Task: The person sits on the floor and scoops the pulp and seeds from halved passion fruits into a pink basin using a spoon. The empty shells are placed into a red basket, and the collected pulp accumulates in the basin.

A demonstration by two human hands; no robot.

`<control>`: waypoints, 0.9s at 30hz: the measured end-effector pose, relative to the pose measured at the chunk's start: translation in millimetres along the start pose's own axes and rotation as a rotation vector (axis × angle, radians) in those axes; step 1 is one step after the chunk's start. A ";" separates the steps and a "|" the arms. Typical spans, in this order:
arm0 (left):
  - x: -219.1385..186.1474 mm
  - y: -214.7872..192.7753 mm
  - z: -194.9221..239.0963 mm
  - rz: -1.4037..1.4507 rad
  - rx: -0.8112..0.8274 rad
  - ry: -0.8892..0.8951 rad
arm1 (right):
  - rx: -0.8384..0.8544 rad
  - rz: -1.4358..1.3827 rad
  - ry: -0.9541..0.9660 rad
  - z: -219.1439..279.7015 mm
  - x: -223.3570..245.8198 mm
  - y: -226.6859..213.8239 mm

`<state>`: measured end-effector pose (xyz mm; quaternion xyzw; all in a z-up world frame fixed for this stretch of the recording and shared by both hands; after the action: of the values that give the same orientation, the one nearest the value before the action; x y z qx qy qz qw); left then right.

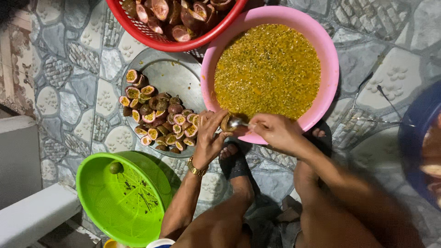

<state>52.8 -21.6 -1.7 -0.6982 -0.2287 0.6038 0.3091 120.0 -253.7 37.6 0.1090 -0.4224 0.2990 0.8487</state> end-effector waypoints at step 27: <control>26.5 9.9 43.4 -0.334 -0.056 -0.113 | 0.138 0.098 -0.408 -32.5 -71.4 40.6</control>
<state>13.9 -3.5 -30.8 -0.6240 -0.3753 0.5755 0.3721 83.7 -236.8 -41.1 0.2045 -0.5685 0.3398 0.7208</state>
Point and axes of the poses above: each hand's wrist, its own z-axis away from the middle knuckle, its own y-axis out of the palm, x = y × z, the point moved 3 cm from there along -z, towards the middle knuckle, and after that the axes turned 7 degrees about -z, right-handed, at the moved point
